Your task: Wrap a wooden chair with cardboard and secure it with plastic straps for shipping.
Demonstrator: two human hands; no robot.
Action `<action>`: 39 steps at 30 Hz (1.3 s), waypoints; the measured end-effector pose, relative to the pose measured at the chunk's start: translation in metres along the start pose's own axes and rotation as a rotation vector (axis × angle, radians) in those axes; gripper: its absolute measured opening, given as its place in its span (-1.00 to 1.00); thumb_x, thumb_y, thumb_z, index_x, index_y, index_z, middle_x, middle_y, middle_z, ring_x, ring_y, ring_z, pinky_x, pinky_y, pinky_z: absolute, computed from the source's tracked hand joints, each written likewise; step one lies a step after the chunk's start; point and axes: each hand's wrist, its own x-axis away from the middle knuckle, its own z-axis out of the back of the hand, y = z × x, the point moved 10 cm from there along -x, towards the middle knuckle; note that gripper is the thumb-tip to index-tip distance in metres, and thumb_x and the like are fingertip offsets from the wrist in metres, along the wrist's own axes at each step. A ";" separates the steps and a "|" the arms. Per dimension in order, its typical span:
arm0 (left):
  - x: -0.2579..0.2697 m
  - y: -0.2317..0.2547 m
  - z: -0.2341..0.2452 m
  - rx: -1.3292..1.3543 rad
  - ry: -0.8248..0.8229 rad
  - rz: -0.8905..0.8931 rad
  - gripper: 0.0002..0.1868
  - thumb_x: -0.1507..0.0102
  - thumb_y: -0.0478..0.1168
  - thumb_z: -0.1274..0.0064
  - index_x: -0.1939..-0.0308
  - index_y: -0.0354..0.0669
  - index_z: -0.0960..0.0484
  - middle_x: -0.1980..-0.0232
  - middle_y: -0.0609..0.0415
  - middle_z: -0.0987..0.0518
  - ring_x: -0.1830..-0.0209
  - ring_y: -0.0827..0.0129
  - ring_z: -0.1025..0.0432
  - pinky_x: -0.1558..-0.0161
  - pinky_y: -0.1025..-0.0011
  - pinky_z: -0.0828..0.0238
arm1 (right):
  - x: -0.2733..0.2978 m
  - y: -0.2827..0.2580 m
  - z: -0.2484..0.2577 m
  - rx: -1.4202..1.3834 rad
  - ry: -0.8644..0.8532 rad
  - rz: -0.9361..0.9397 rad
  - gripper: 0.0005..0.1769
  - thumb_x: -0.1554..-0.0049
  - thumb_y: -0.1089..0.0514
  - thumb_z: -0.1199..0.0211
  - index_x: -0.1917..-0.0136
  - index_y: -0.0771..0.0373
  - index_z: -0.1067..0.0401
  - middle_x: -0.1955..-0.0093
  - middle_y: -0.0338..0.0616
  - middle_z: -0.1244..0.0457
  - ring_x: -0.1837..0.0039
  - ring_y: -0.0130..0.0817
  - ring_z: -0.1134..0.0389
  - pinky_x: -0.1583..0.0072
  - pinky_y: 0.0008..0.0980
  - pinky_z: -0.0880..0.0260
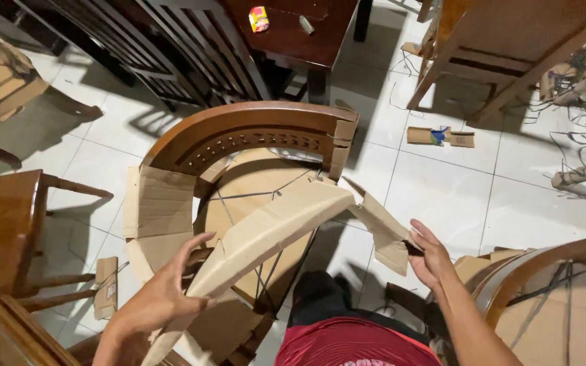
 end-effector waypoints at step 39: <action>-0.377 0.080 0.252 -0.864 0.283 -0.107 0.07 -0.04 -0.10 -0.25 -0.59 0.17 -0.06 -0.53 -0.17 -0.30 -0.53 -0.26 -0.14 -0.39 -0.41 0.02 | -0.252 -0.163 -0.173 0.303 0.079 0.322 -0.46 -0.23 0.40 -0.18 -0.43 0.17 -0.19 -0.17 -0.11 -0.36 -0.18 -0.24 -0.45 -0.25 0.07 -0.51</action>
